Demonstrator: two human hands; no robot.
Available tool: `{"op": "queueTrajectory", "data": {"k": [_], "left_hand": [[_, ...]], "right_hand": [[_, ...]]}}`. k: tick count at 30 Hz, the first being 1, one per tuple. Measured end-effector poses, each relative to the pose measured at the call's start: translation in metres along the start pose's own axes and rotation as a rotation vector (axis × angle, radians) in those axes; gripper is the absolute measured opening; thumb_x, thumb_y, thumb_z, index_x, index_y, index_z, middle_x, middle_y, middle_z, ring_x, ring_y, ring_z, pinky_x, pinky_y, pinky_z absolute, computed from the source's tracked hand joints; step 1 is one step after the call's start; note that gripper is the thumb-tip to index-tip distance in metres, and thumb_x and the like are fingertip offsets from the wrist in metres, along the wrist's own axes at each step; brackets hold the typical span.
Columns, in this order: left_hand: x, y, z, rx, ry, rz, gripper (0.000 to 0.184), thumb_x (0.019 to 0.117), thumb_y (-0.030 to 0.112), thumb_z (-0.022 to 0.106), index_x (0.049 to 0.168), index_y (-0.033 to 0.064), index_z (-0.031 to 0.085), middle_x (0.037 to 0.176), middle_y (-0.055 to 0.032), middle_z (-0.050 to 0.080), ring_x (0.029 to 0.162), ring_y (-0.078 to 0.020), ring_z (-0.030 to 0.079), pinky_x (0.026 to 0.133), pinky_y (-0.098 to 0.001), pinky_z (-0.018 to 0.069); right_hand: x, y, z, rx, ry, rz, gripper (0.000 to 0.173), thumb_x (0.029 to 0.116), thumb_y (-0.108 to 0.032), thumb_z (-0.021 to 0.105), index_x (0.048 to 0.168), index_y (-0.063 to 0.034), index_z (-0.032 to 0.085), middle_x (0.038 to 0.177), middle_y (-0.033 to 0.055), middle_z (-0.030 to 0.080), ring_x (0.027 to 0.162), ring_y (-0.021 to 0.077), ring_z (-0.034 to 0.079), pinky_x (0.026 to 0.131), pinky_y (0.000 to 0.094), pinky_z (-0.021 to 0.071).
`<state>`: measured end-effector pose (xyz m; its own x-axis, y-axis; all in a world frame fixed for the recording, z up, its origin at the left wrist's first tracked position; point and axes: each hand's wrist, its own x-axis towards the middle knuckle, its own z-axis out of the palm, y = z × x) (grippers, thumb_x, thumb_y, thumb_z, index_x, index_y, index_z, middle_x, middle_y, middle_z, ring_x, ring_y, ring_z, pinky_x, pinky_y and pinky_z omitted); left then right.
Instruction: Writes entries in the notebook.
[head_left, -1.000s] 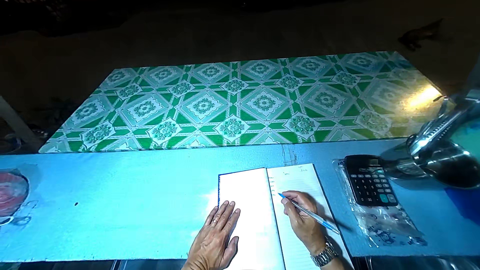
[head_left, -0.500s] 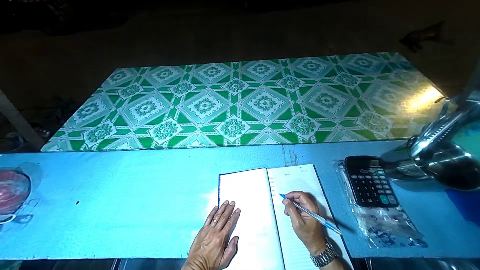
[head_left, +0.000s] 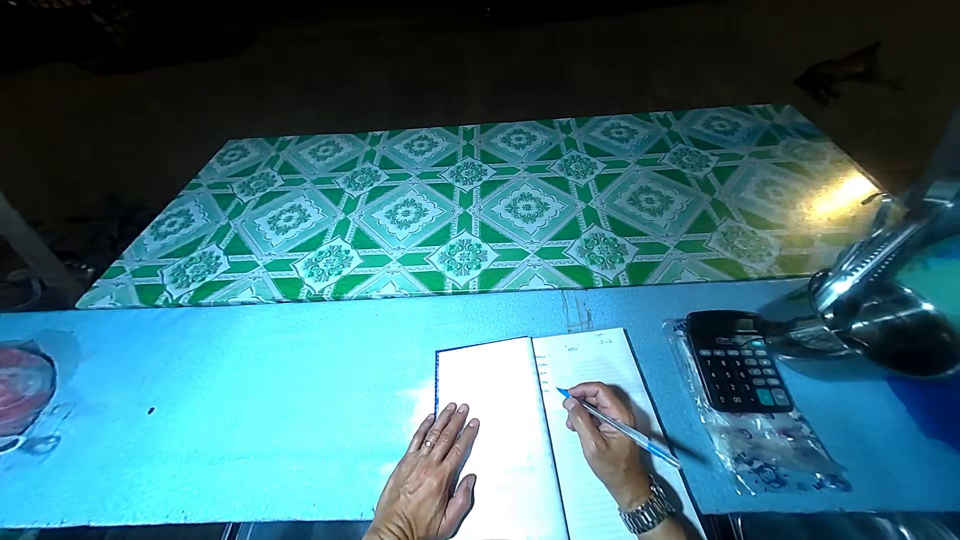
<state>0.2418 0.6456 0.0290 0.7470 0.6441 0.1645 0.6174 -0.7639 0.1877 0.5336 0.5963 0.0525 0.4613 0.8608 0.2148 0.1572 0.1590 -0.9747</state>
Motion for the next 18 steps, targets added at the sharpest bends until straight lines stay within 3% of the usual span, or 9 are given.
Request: {"op": "queueTrajectory", "data": {"k": [18], "left_hand": [[-0.0007, -0.0009, 0.0007, 0.004, -0.001, 0.008, 0.065, 0.1013, 0.051, 0.025, 0.153, 0.0201, 0.048, 0.159, -0.0065, 0.047, 0.151, -0.0241, 0.037, 0.123, -0.0476, 0.0272]], "right_hand": [[-0.0004, -0.0008, -0.0005, 0.009, -0.008, 0.007, 0.010, 0.0897, -0.006, 0.062, 0.097, -0.0023, 0.068, 0.074, -0.0008, 0.067, 0.057, 0.0035, 0.060, 0.051, 0.0173, 0.0510]]}}
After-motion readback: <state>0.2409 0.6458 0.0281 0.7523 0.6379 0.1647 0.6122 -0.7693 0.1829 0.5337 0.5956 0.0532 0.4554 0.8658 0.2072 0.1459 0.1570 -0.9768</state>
